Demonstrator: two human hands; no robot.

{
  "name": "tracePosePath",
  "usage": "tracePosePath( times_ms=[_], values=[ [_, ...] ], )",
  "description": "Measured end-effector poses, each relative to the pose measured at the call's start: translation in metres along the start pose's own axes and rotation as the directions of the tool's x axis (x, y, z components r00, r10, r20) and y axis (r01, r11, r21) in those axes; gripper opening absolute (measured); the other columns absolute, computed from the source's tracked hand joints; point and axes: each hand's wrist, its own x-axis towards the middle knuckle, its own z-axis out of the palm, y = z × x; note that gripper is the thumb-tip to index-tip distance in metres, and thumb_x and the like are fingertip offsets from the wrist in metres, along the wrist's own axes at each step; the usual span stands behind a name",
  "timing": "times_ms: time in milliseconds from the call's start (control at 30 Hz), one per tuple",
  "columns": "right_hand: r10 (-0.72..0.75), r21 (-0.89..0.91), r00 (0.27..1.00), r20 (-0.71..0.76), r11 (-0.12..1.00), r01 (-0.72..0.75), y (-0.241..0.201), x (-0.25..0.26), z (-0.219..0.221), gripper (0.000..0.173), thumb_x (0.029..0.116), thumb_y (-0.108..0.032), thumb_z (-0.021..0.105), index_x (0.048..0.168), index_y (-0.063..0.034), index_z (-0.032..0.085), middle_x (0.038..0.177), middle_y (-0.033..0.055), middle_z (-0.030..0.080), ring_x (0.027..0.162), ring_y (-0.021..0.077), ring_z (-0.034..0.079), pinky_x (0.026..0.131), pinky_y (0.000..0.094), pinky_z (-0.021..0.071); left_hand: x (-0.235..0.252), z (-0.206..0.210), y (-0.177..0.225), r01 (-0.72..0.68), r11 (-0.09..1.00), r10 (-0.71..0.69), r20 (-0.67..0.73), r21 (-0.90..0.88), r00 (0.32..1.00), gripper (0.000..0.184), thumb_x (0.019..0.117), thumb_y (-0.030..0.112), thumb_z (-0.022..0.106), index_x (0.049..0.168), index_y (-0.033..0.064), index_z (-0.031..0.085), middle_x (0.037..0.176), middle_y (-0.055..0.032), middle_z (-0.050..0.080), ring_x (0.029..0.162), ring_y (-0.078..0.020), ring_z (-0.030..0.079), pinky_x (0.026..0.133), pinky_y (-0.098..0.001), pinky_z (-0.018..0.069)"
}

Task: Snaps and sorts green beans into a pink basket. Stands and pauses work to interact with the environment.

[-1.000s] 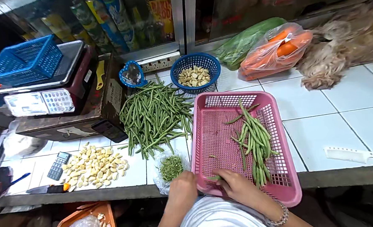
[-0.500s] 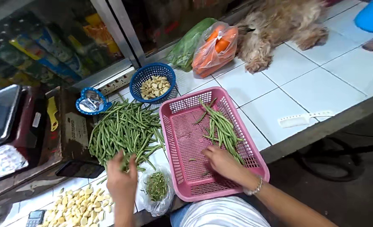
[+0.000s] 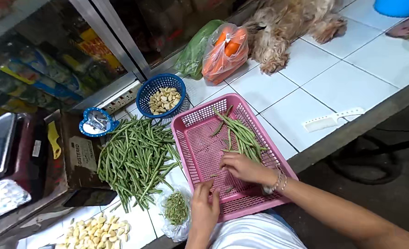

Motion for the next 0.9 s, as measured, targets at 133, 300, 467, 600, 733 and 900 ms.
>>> tracePosePath(
  times_ms=[133,300,467,600,733,900],
  values=[
    [-0.149,-0.101,0.976,-0.160,0.986,0.134,-0.037,-0.017,0.025,0.013,0.0917,0.003,0.062,0.096,0.0075,0.073,0.095,0.0227,0.072,0.091,0.0367,0.072,0.085,0.0410,0.0590,-0.005,0.007,-0.005,-0.152,0.968,0.170,-0.077,0.202,0.982,0.020,0.0882,0.002,0.064,0.102,-0.0103,0.073,0.094,-0.0229,0.073,0.083,-0.0308,0.074,0.078,-0.0339,0.0602],
    [-0.277,-0.358,0.961,-0.020,0.899,0.252,-0.048,-0.023,0.036,0.009,0.0858,0.011,0.062,0.088,0.0087,0.070,0.086,0.0214,0.069,0.086,0.0370,0.072,0.081,0.0408,0.0602,-0.013,-0.002,-0.006,-0.209,0.919,0.196,0.072,0.335,0.978,0.013,0.0840,-0.001,0.068,0.093,-0.0066,0.075,0.088,-0.0199,0.073,0.081,-0.0326,0.075,0.074,-0.0386,0.0613],
    [-0.343,-0.337,0.938,-0.058,0.891,0.305,-0.049,-0.024,0.044,0.009,0.0855,0.007,0.061,0.086,0.0052,0.070,0.084,0.0189,0.069,0.084,0.0338,0.072,0.080,0.0357,0.0597,-0.019,-0.008,-0.013,-0.299,0.885,0.313,0.018,0.358,0.950,0.015,0.0798,0.004,0.061,0.081,-0.0019,0.075,0.076,-0.0128,0.072,0.070,-0.0244,0.073,0.064,-0.0333,0.0583],
    [-0.387,-0.185,0.873,-0.298,0.920,0.345,-0.050,-0.029,0.062,0.015,0.0948,-0.007,0.056,0.089,-0.0021,0.068,0.087,0.0126,0.068,0.087,0.0205,0.066,0.086,0.0199,0.0519,-0.035,-0.006,-0.017,-0.215,0.977,0.207,-0.229,-0.012,0.951,0.020,0.0910,0.008,0.058,0.083,-0.0041,0.073,0.079,-0.0125,0.071,0.073,-0.0114,0.067,0.072,-0.0179,0.0543],
    [-0.101,0.411,0.885,-0.455,0.858,0.309,-0.069,-0.032,0.082,0.019,0.1016,-0.018,0.058,0.093,-0.0029,0.064,0.099,0.0029,0.066,0.099,-0.0039,0.063,0.091,0.0101,0.0512,-0.048,-0.008,0.000,-0.140,0.905,0.009,-0.310,-0.402,0.951,0.019,0.0998,0.014,0.060,0.093,-0.0016,0.068,0.090,-0.0015,0.068,0.085,0.0072,0.062,0.078,-0.0092,0.0512],
    [0.229,0.707,0.813,-0.535,0.648,0.282,-0.067,-0.020,0.049,0.010,0.1010,-0.028,0.063,0.103,-0.0316,0.072,0.104,-0.0204,0.071,0.100,-0.0040,0.066,0.091,0.0181,0.0555,-0.073,-0.018,-0.034,-0.025,0.996,0.061,-0.434,0.089,0.899,0.016,0.0938,0.012,0.062,0.086,-0.0002,0.069,0.080,-0.0089,0.068,0.076,-0.0062,0.066,0.071,-0.0156,0.0543]
  ],
)
